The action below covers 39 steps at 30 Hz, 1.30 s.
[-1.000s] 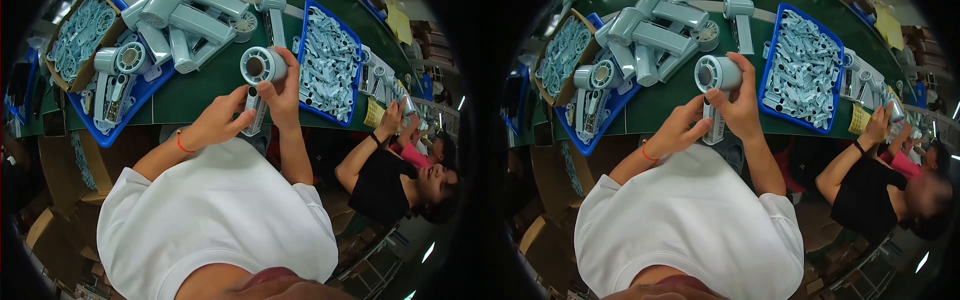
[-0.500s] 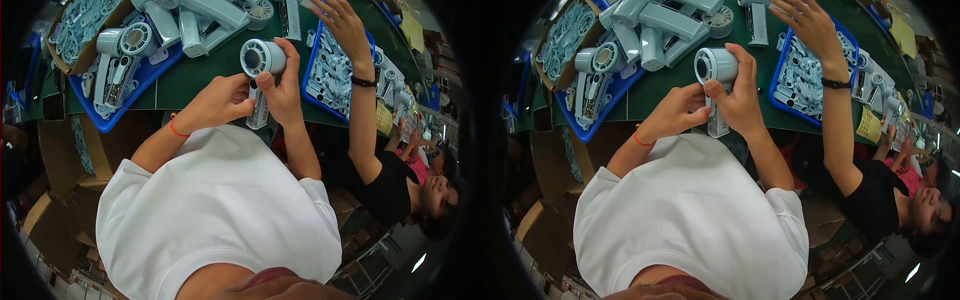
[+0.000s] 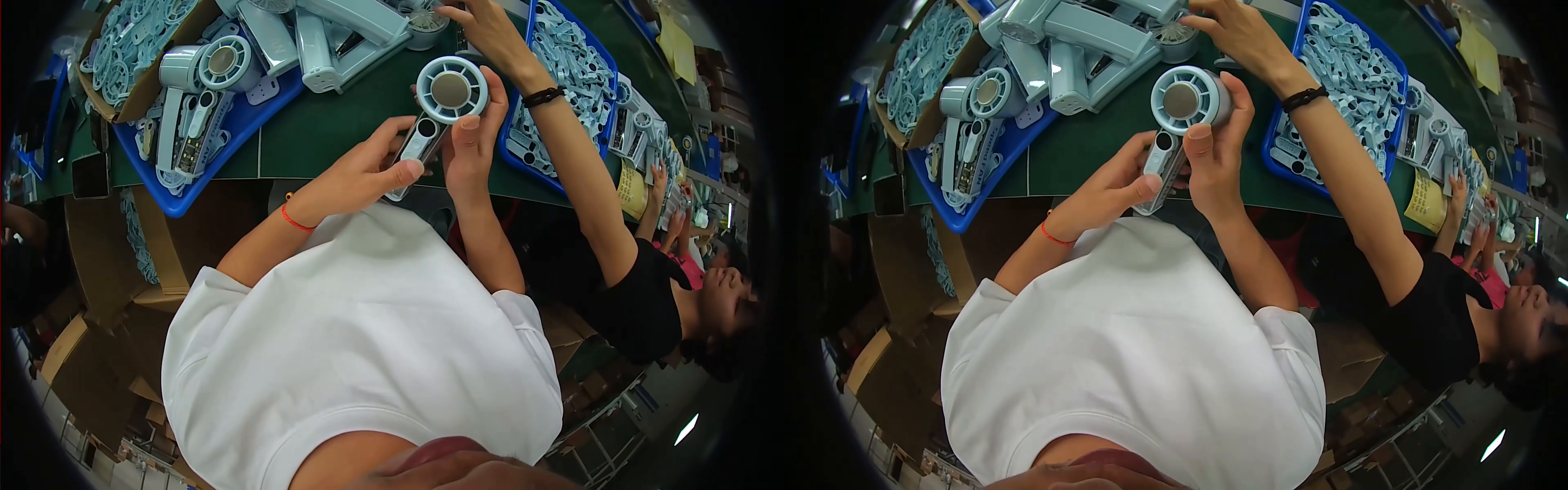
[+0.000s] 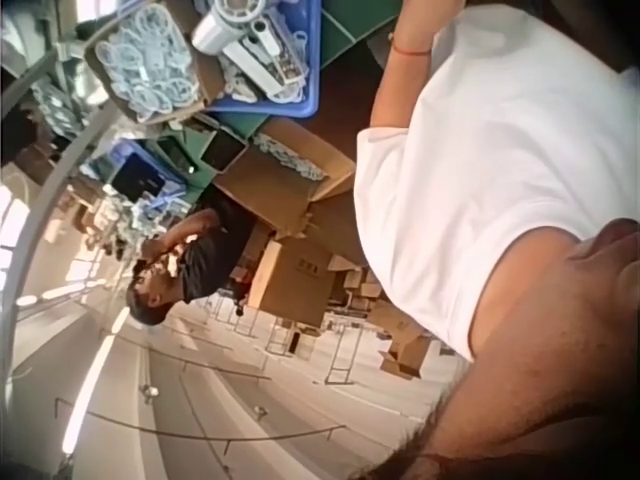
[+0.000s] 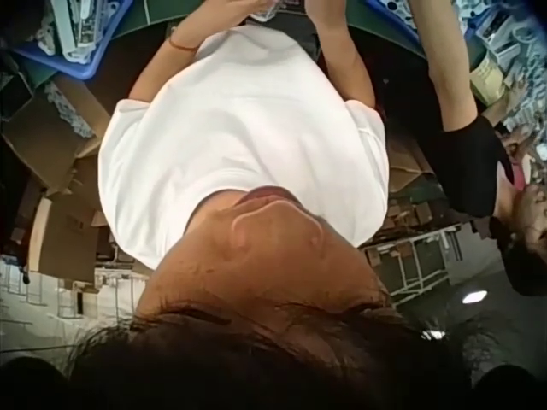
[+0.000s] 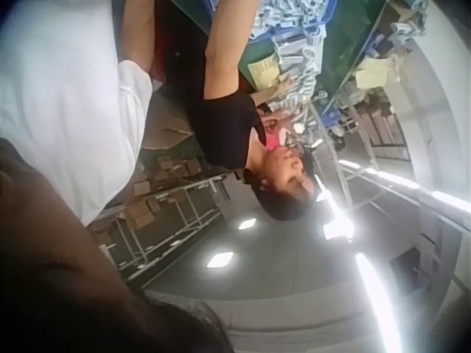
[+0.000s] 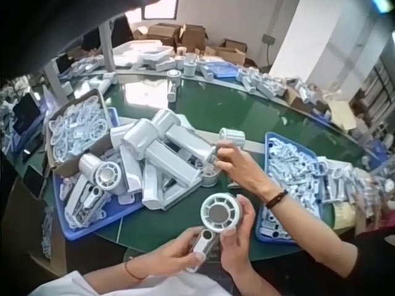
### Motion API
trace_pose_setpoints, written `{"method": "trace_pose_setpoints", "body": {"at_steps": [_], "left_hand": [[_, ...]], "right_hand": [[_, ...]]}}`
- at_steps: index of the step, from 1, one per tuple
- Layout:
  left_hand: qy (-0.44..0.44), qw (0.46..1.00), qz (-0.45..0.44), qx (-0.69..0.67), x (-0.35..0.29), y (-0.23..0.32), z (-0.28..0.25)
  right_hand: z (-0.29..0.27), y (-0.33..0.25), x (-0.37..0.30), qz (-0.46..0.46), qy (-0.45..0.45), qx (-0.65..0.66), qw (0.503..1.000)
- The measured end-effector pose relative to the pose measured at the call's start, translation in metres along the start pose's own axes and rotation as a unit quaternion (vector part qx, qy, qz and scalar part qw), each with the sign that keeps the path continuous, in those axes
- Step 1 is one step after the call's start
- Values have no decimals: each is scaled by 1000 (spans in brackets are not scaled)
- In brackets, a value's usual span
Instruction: Assembling plastic hair dryer housing components on a production line.
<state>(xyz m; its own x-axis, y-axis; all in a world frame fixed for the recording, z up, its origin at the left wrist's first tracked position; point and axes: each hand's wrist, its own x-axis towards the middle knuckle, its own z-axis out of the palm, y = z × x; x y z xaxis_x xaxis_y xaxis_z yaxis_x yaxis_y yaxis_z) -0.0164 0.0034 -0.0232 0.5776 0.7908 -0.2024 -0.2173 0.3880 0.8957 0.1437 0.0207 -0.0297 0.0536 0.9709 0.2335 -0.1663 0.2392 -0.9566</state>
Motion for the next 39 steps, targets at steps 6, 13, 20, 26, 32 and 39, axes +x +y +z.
{"method": "trace_pose_setpoints", "body": {"at_steps": [6, 13, 20, 26, 32, 39], "left_hand": [[104, 957, 131, 237, 2, 16, 8], [156, 894, 188, 375, -3, 13, 3], [130, 936, 110, 307, 4, 12, 6], [92, 957, 118, 249, 3, 9, 1], [94, 950, 154, 254, 3, 4, 4], [102, 955, 109, 258, 2, 8, 3]], "right_hand": [[-5, 2, -10, 43, -80, 52, 995], [-3, -1, -23, 192, -42, 64, 978], [-5, -13, -21, 196, -26, -21, 980], [-4, -6, -24, 221, -35, 52, 973], [7, -19, -17, 255, -52, 208, 943], [3, -8, -24, 269, -35, 164, 949]]}}
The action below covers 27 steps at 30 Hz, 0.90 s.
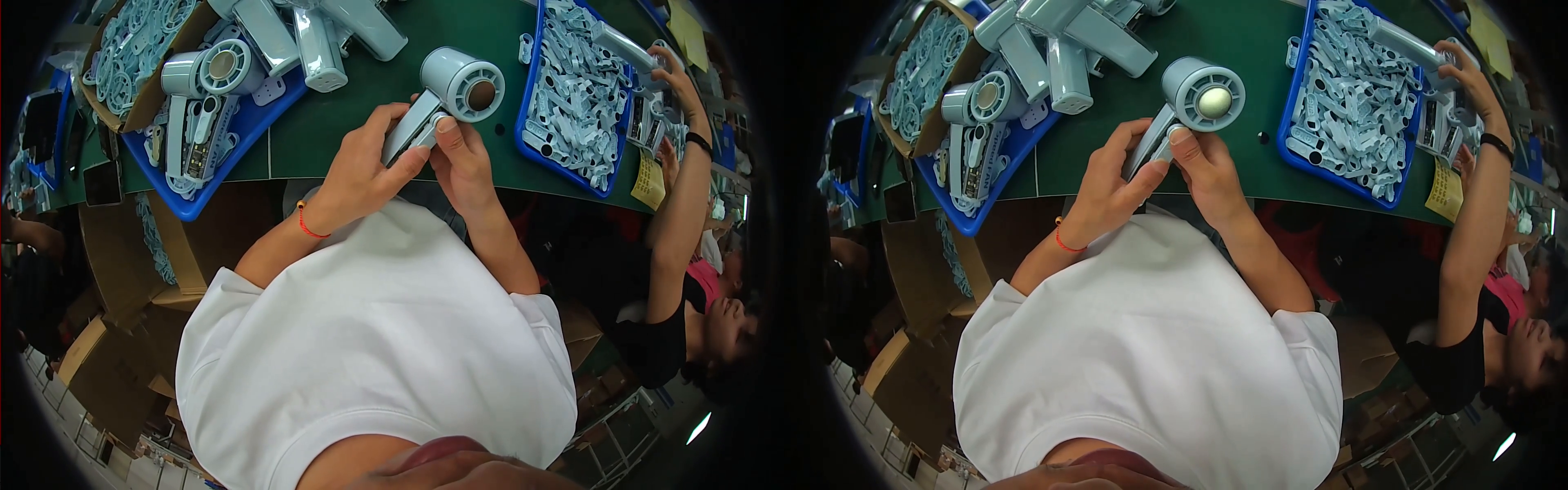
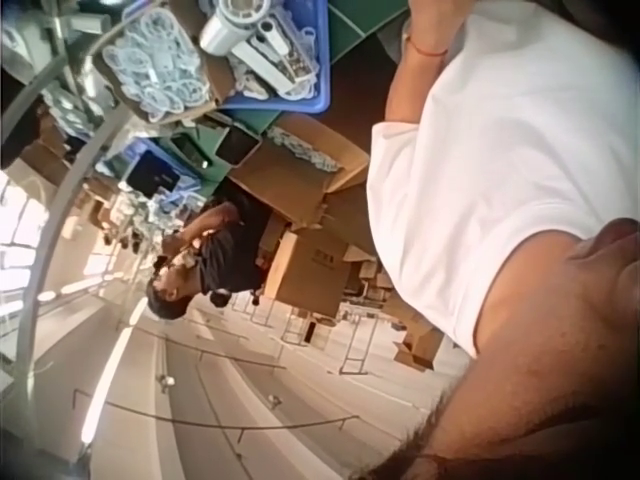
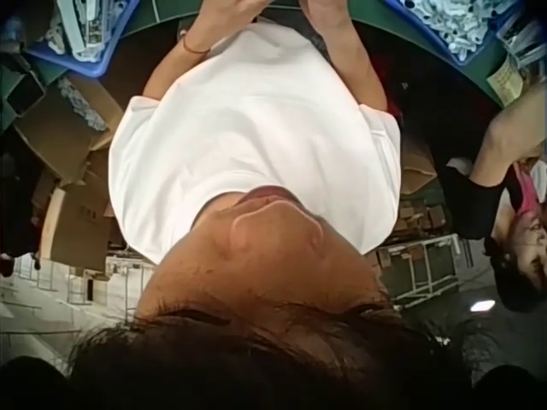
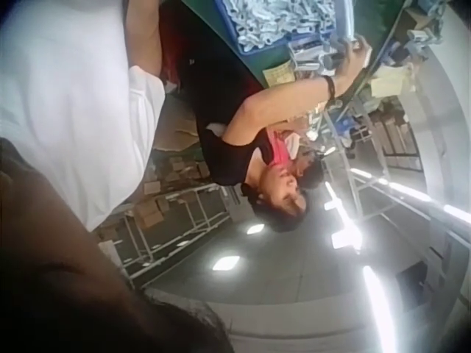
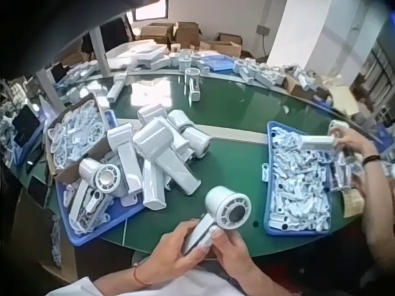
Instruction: Assembling plastic hair dryer housing components on a production line.
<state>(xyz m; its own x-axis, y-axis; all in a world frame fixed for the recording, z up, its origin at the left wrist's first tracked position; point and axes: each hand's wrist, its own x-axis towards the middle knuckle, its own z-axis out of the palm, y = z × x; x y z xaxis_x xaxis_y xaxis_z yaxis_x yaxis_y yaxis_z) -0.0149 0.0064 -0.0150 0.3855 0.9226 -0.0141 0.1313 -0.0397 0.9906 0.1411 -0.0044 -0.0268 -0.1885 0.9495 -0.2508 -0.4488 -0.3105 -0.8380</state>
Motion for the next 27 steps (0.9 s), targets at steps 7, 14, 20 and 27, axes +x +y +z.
{"method": "trace_pose_setpoints", "body": {"at_steps": [7, 14, 20, 27], "left_hand": [[-9, 998, -58, -17, 1, -1, 1], [-17, 999, -44, -18, 3, -3, 0], [-2, 991, 120, 63, 3, -8, 15], [63, 982, 161, 74, -2, -25, -3]], "right_hand": [[-7, 5, 0, 5, 6, -53, 999], [-16, 3, -1, 5, -1, -126, 992], [1, -2, 1, -111, 1, -102, 989], [-12, -18, 6, -342, 24, -313, 886]]}}
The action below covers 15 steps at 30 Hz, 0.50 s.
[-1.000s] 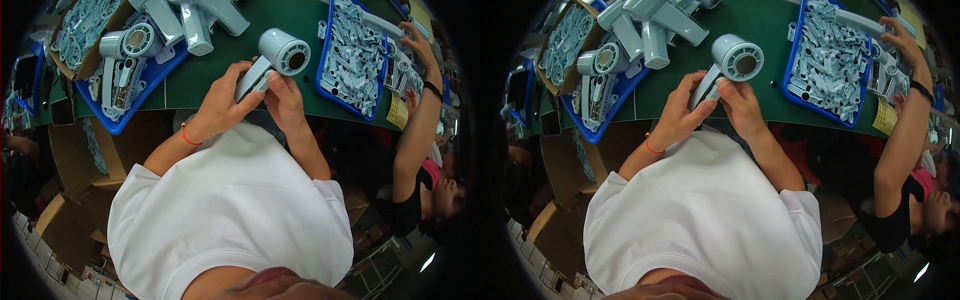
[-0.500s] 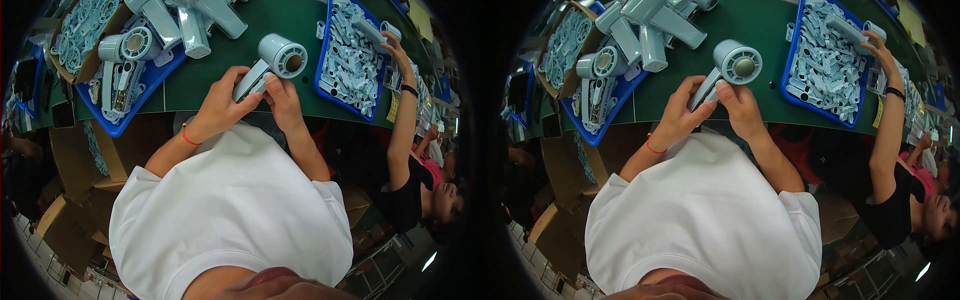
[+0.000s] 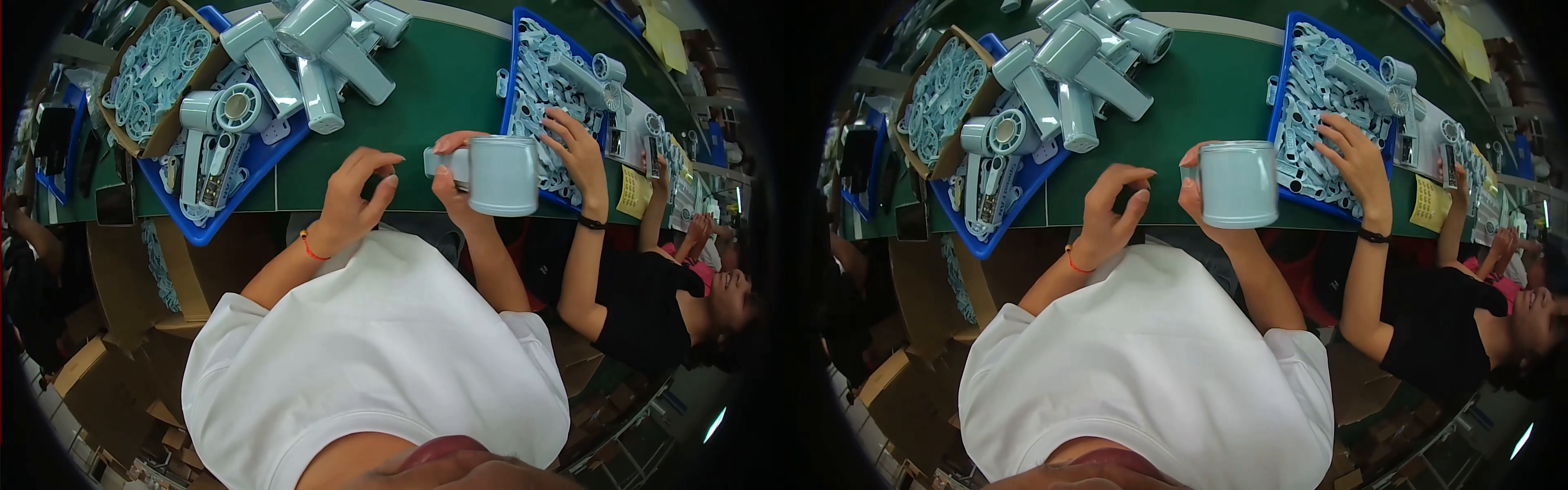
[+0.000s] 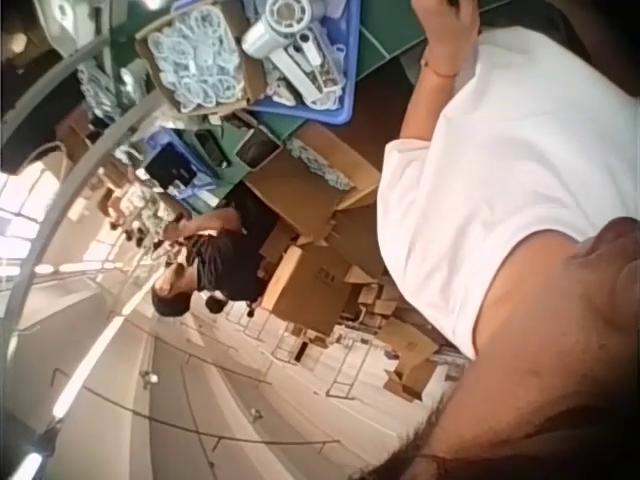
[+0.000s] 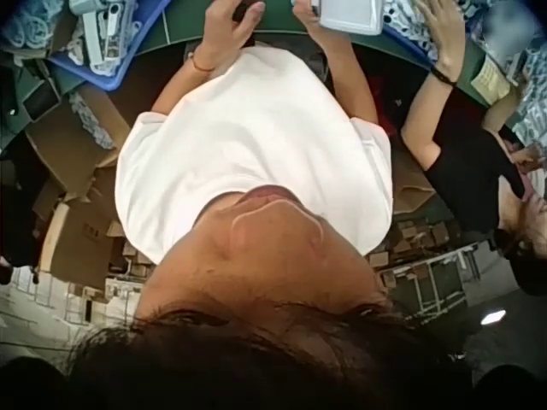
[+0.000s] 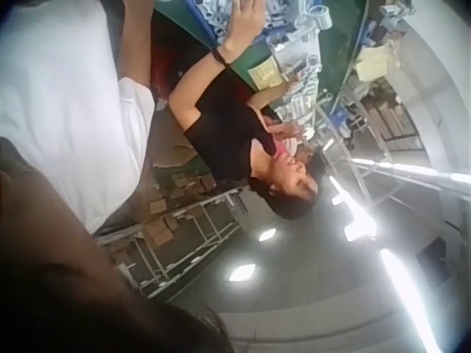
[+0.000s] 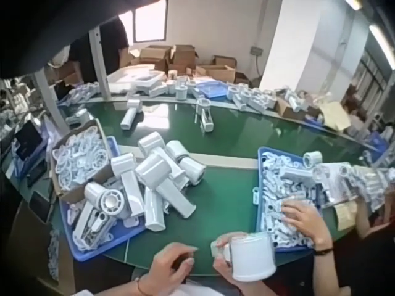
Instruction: Assembling plastic hair dryer housing components on a production line.
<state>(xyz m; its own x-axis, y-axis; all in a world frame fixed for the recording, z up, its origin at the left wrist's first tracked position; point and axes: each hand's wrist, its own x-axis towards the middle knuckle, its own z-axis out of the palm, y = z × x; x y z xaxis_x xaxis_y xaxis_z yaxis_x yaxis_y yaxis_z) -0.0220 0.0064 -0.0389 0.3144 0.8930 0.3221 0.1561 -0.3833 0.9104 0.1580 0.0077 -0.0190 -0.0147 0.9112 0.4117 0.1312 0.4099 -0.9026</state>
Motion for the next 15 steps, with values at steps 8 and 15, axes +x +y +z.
{"method": "trace_pose_setpoints", "body": {"at_steps": [8, 15], "left_hand": [[-55, 972, 225, 48, -16, 2, 6], [8, 901, 424, 90, -21, 44, 23]], "right_hand": [[8, 38, -20, -55, -84, -205, 974], [17, -8, 16, -31, -201, -291, 935]]}}
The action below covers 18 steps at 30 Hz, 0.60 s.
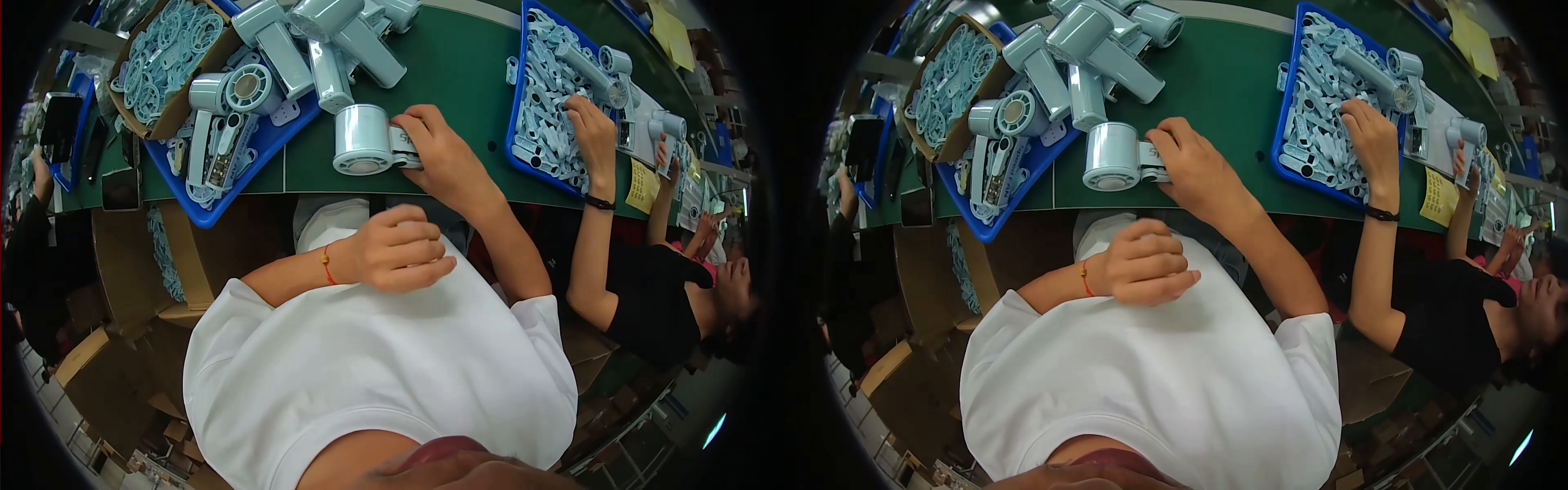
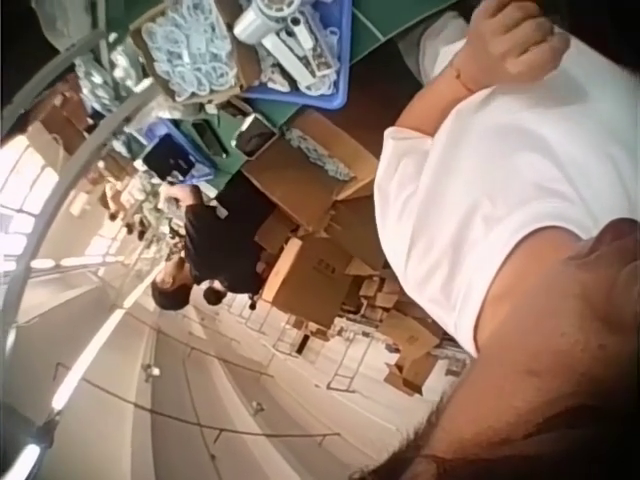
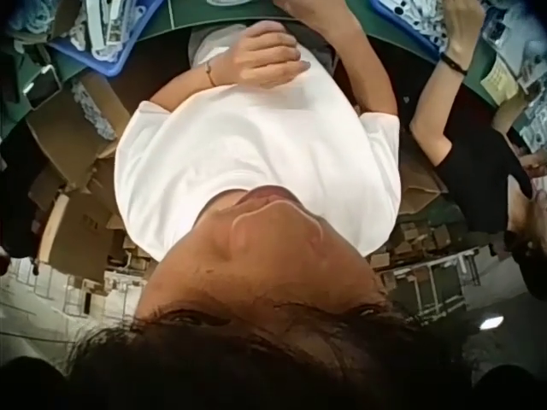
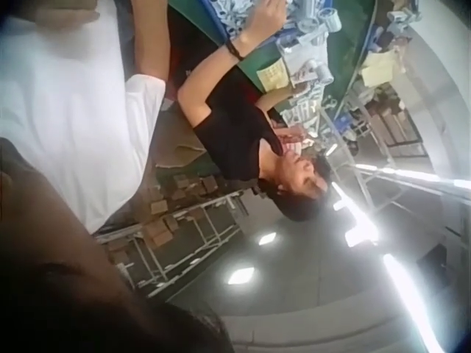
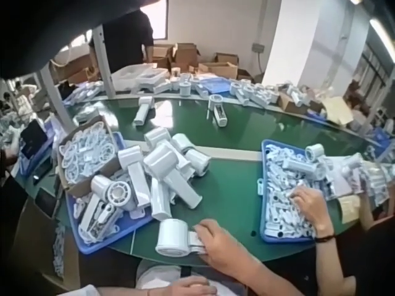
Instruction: Assembling plastic hair dryer housing components on a production line.
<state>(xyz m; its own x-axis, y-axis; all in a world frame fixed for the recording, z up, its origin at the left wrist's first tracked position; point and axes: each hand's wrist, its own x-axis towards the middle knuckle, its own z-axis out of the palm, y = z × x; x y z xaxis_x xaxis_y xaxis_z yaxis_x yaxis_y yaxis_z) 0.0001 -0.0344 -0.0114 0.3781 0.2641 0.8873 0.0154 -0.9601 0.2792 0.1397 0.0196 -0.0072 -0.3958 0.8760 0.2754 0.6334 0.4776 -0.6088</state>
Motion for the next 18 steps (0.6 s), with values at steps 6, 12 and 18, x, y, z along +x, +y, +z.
{"method": "trace_pose_setpoints", "body": {"at_steps": [6, 12, 18], "left_hand": [[-226, 899, -263, 268, 1, -33, -25], [-275, 862, -225, 362, 5, -28, -15], [-233, 884, -187, 359, -1, -34, -14]], "right_hand": [[-8, 16, -33, -22, -6, -123, 992], [12, 34, -50, -89, 103, -129, 982], [16, 31, -52, -77, 132, -120, 981]]}}
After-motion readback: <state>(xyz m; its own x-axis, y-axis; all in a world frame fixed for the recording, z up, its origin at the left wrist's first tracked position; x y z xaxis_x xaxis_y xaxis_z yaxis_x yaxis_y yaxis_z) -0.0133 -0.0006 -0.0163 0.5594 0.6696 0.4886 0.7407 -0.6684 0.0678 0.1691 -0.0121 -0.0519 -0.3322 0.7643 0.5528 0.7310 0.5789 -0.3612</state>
